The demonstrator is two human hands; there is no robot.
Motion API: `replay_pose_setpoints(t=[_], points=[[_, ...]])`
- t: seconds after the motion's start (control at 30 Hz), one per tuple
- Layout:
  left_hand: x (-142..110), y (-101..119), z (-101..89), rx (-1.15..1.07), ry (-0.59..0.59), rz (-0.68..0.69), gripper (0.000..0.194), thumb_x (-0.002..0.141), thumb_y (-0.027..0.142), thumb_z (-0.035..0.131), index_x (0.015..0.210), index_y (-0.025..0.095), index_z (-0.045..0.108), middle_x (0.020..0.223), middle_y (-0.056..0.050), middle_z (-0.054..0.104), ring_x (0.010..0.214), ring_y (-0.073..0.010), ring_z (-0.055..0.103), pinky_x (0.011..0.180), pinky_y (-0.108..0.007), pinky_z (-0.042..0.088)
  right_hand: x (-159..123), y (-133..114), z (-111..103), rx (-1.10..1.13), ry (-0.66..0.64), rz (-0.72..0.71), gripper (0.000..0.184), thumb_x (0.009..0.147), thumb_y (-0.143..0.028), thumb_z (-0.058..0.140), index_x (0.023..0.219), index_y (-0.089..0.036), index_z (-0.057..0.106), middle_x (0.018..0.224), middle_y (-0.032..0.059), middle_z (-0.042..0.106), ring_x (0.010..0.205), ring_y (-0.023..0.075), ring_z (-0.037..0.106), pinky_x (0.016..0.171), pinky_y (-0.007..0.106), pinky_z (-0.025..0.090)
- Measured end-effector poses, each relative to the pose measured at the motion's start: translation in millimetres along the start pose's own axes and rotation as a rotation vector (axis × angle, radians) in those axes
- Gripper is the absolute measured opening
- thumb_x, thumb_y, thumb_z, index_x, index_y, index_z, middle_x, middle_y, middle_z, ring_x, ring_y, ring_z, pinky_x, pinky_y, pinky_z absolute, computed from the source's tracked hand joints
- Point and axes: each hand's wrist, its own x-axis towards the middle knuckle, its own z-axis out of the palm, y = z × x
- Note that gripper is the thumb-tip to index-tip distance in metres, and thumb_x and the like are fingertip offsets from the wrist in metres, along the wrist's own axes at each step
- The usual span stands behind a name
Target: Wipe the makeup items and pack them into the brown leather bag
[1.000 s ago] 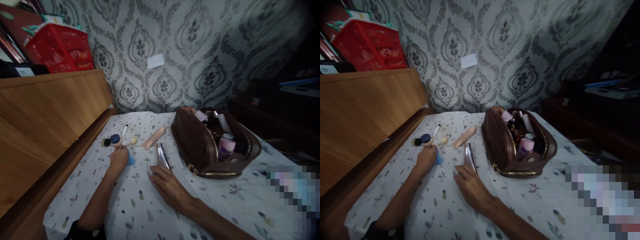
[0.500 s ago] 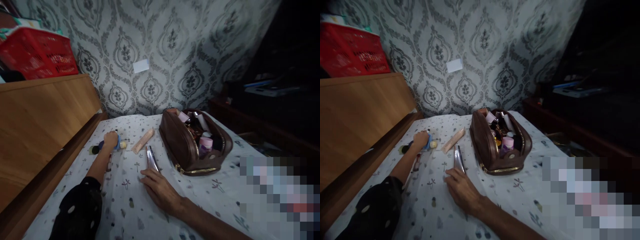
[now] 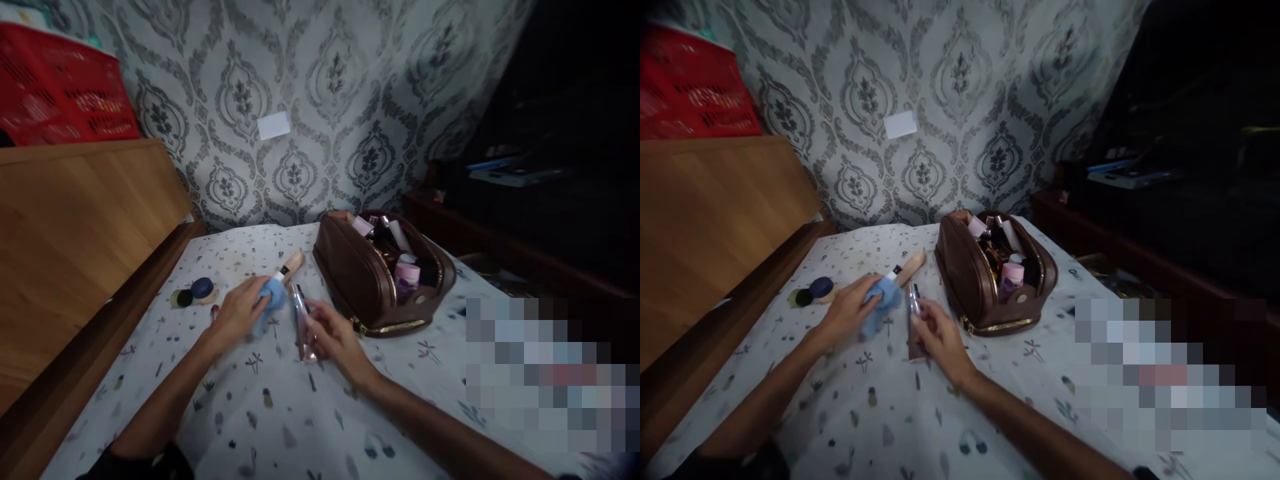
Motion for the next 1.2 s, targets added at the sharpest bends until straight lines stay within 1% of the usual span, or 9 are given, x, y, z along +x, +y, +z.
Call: replay_pose_setpoints(t=[0.1,0.2,0.3,0.5,0.7,0.83,0.93,1.03,1.2], points=[[-32,25,7.6,-0.077,0.001,0.188,0.034,0.1,0.031,0.038,0.13,0.02,0.051,0.115,-0.008,0.067,0.102,-0.0214,0.065,0.083,-0.032,0.054,7,-9,2,0.18,0.073,0.111,0.053,0.081,-0.057,0.065,0.116,-0.018,0.059,0.064,-0.0053,0.053,0.043,0.0068,0.04,0.036,0.019,0.029],[-46,38,11.5,-0.051,-0.034,0.266,0.034,0.101,0.029,0.037,0.13,0.019,0.051,0.109,-0.008,0.066,0.094,-0.0206,0.066,0.074,-0.031,0.055,8,-12,4,0.231,0.08,0.115,0.048,0.075,-0.058,0.071,0.097,-0.017,0.063,0.054,-0.0077,0.048,0.04,0.005,0.033,0.037,0.018,0.023],[-45,48,12.7,-0.021,-0.037,0.247,0.032,0.101,0.028,0.037,0.128,0.019,0.051,0.107,-0.008,0.066,0.091,-0.0203,0.066,0.071,-0.03,0.055,5,-13,4,0.192,0.077,0.085,0.044,0.074,-0.059,0.072,0.081,-0.017,0.062,0.05,-0.007,0.048,0.04,0.0055,0.034,0.04,0.02,0.025],[-38,69,11.1,-0.017,-0.138,0.156,0.022,0.098,0.027,0.044,0.114,0.018,0.056,0.107,-0.009,0.068,0.096,-0.0232,0.066,0.076,-0.034,0.055,-5,-20,-2,0.092,0.062,0.026,0.044,0.075,-0.059,0.071,0.079,-0.016,0.063,0.053,-0.0041,0.052,0.046,0.0084,0.042,0.045,0.022,0.034],[-52,50,-1.3,-0.238,-0.209,0.083,0.026,0.099,0.032,0.042,0.115,0.02,0.059,0.106,-0.006,0.069,0.091,-0.0211,0.066,0.078,-0.031,0.051,-4,-22,-8,0.141,0.06,-0.005,0.044,0.075,-0.059,0.071,0.084,-0.016,0.065,0.053,-0.0037,0.052,0.046,0.0087,0.04,0.044,0.022,0.031],[-61,35,3.0,-0.46,-0.152,0.019,0.026,0.097,0.035,0.045,0.105,0.018,0.063,0.099,-0.005,0.07,0.088,-0.0198,0.065,0.08,-0.03,0.051,-2,-23,-10,0.144,0.04,-0.02,0.046,0.075,-0.057,0.071,0.091,-0.015,0.067,0.055,-0.0045,0.051,0.047,0.0078,0.038,0.045,0.022,0.029],[-66,33,11.9,-0.49,-0.096,-0.021,0.025,0.095,0.035,0.049,0.104,0.018,0.064,0.1,-0.005,0.071,0.089,-0.0203,0.064,0.081,-0.031,0.051,-2,-22,-9,0.105,0.028,-0.004,0.043,0.074,-0.057,0.072,0.086,-0.015,0.068,0.054,-0.0047,0.049,0.047,0.0075,0.037,0.044,0.022,0.027],[-70,35,14.3,-0.5,-0.095,-0.03,0.024,0.093,0.033,0.051,0.107,0.018,0.064,0.104,-0.005,0.07,0.092,-0.0208,0.064,0.084,-0.032,0.049,-3,-21,-8,0.081,0.036,0.003,0.043,0.075,-0.057,0.071,0.08,-0.015,0.066,0.052,-0.0055,0.046,0.047,0.0074,0.035,0.044,0.022,0.027],[-71,34,8.2,-0.774,-0.177,-0.158,0.026,0.091,0.039,0.053,0.095,0.016,0.065,0.082,-0.002,0.066,0.075,-0.0174,0.061,0.069,-0.027,0.048,-5,-20,-10,0.072,-0.029,0.006,0.04,0.078,-0.055,0.07,0.084,-0.016,0.065,0.058,-0.0039,0.05,0.05,0.0081,0.041,0.046,0.021,0.033]])
